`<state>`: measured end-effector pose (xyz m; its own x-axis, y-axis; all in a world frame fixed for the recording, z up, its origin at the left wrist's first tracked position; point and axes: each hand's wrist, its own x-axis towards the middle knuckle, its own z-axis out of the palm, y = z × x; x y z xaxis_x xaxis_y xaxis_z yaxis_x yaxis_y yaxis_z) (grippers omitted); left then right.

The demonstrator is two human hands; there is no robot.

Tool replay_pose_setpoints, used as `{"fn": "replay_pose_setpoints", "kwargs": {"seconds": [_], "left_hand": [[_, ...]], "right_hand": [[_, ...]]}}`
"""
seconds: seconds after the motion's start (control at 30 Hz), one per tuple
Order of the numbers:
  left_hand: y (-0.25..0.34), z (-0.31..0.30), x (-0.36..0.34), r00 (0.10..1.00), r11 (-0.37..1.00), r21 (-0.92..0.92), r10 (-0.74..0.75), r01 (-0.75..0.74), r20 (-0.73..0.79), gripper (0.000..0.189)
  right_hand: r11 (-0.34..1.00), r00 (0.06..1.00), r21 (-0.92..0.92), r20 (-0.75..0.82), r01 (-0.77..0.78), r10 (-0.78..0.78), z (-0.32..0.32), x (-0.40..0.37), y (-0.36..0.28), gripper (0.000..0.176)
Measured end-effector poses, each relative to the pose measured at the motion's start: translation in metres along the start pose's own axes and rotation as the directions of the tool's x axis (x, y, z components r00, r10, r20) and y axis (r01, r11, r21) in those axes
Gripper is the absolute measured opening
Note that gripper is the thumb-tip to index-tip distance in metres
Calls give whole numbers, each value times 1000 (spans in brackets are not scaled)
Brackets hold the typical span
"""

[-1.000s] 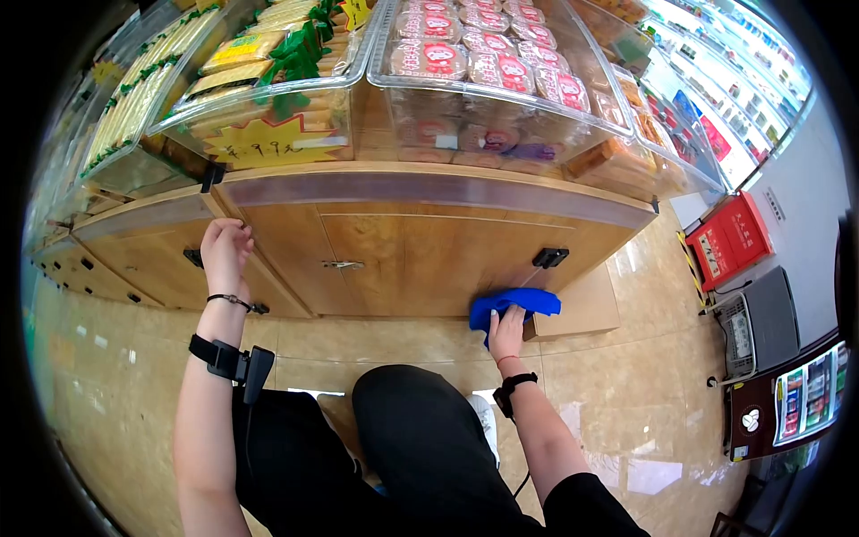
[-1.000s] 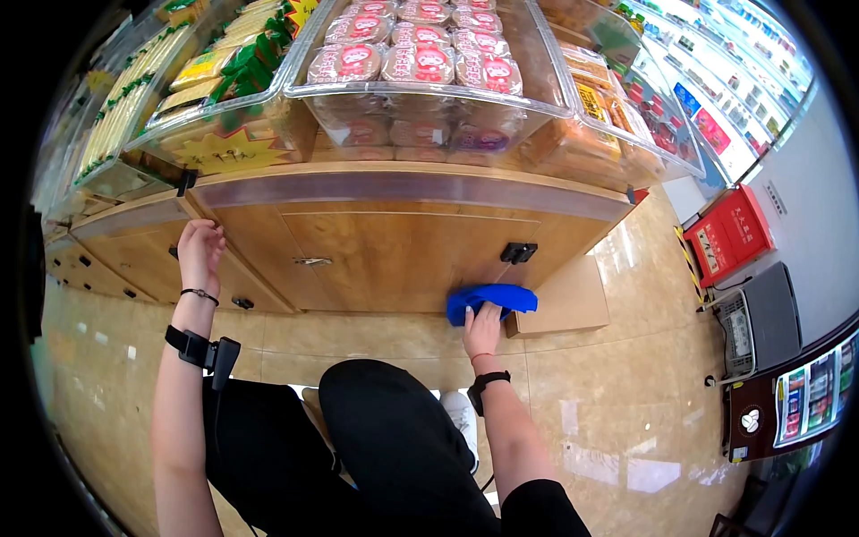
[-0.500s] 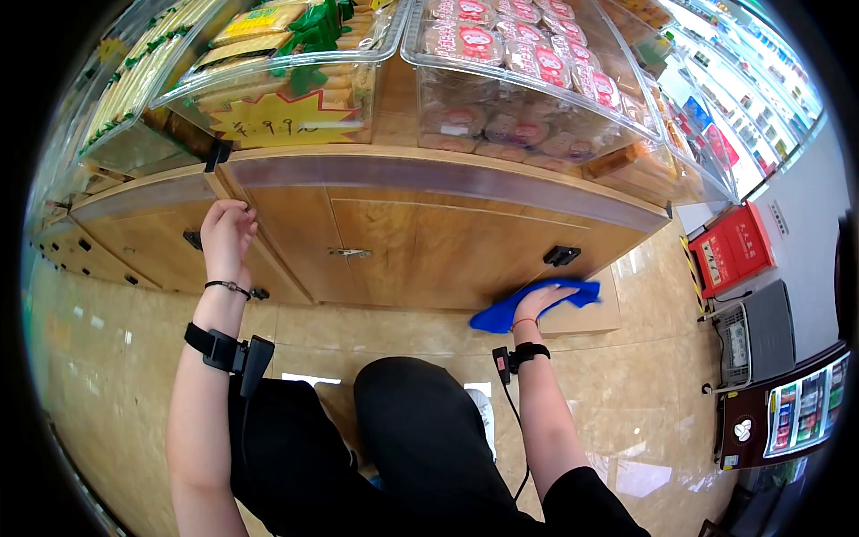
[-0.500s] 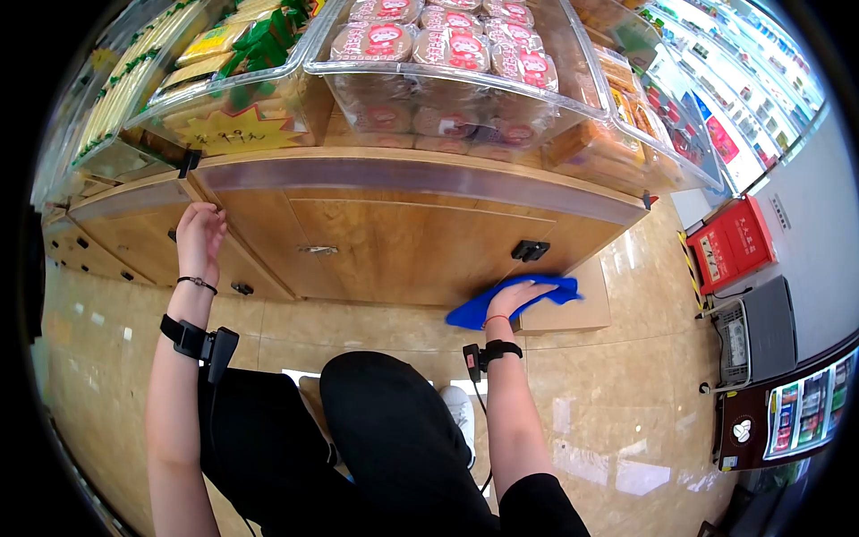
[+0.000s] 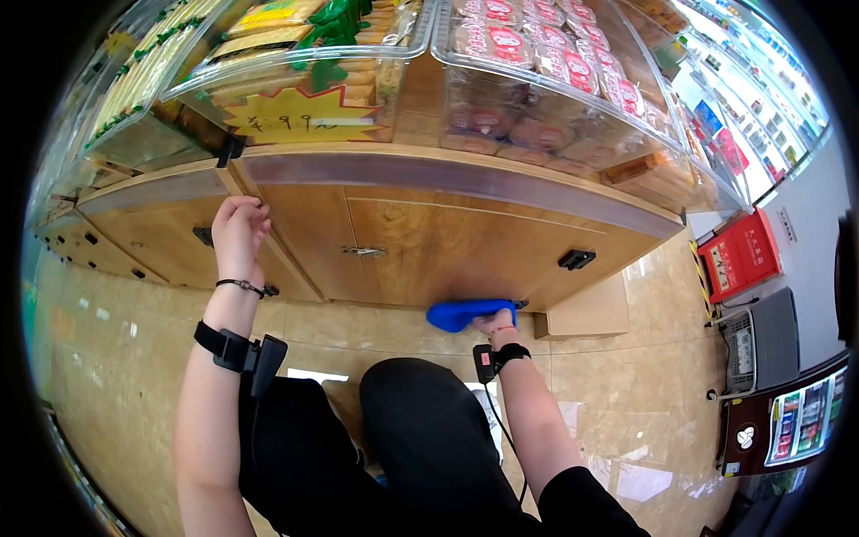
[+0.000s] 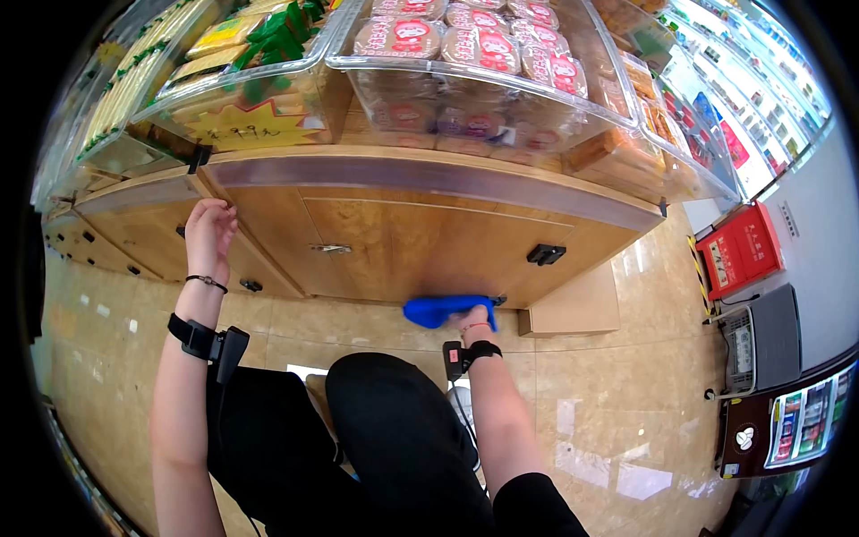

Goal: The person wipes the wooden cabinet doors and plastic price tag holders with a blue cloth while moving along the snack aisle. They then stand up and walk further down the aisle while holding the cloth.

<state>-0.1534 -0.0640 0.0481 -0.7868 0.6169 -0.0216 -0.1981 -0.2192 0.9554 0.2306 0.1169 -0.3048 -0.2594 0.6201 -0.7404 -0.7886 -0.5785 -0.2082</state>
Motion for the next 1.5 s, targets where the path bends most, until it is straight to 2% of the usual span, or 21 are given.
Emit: {"fn": "replay_pose_setpoints", "kwargs": {"seconds": [0.03, 0.13, 0.2, 0.27, 0.37, 0.4, 0.47, 0.57, 0.67, 0.77, 0.83, 0.87, 0.9, 0.97, 1.0, 1.1, 1.3, 1.33, 1.4, 1.43, 1.5], "left_hand": [[1, 1, -1, 1000, 1000, -1, -4, 4, -4, 10], [3, 1, -3, 1000, 1000, 1, -15, 15, -4, 11], [5, 0, -3, 1000, 1000, 6, -23, 23, 20, 9], [8, -3, -4, 998, 999, 15, -51, 50, 39, 10], [12, -6, -6, 993, 998, 14, -68, 67, 93, 11], [15, -8, -7, 992, 997, 14, -71, 70, 106, 11], [17, -13, -6, 985, 995, 34, -96, 92, 144, 12], [15, -20, -4, 968, 987, 63, -155, 145, 199, 11], [13, -25, -2, 954, 982, 88, -181, 164, 241, 11], [14, -26, -2, 947, 979, 94, -201, 182, 252, 11], [13, -26, -3, 938, 971, 124, -229, 202, 262, 12], [13, -26, -3, 933, 967, 140, -243, 212, 266, 12], [12, -26, -3, 926, 965, 148, -253, 219, 281, 13], [15, -24, -8, 922, 966, 136, -251, 220, 294, 13], [17, -22, -10, 920, 967, 130, -249, 218, 302, 13], [22, -18, -15, 923, 972, 124, -229, 200, 310, 12], [19, -15, -23, 921, 974, 169, -203, 153, 332, 11], [17, -15, -23, 917, 967, 202, -219, 158, 332, 11], [14, -16, -22, 908, 949, 267, -252, 165, 334, 12], [12, -15, -23, 903, 946, 275, -262, 171, 341, 12], [12, -11, -25, 890, 940, 295, -277, 173, 361, 12]], "right_hand": [[986, 982, -48, 92, -159, 163, -8, 24, 8, 28], [893, 917, -252, 50, -373, 397, 52, -12, 73, 22], [750, 695, -325, 287, -576, 659, 76, -14, 101, 12], [682, 591, -277, 348, -677, 728, 93, -14, 110, 15], [841, 821, -358, 262, -405, 507, 74, 0, 94, 23], [824, 850, -325, 101, -463, 518, 85, -29, 77, 33], [867, 894, -359, 155, -344, 419, 75, -38, 48, 36], [889, 908, -294, 124, -351, 400, 33, -3, -10, 37], [960, 985, -222, -74, -168, 155, 44, -53, -33, 34], [965, 979, -195, -133, -178, 154, 32, -37, -39, 29], [694, 962, -719, 215, 41, 166, 31, -31, -20, 28], [467, 900, -857, 362, 218, 244, 32, -28, -5, 28], [470, 853, -843, 429, 260, 296, 42, -26, 14, 27], [648, 834, -761, 373, 25, 406, 85, -40, 62, 28], [755, 832, -606, 265, -249, 487, 110, -56, 85, 29], [848, 893, -337, 43, -409, 447, 133, -62, 114, 32], [798, 926, -506, -3, -326, 377, 134, -101, 125, 35], [742, 833, -573, 175, -347, 525, 130, -107, 122, 36], [634, 489, -707, 452, -313, 746, 128, -123, 116, 39], [652, 623, -698, 376, -296, 686, 142, -162, 116, 36], [601, 629, -758, 343, -252, 697, 145, -175, 106, 31]]}}
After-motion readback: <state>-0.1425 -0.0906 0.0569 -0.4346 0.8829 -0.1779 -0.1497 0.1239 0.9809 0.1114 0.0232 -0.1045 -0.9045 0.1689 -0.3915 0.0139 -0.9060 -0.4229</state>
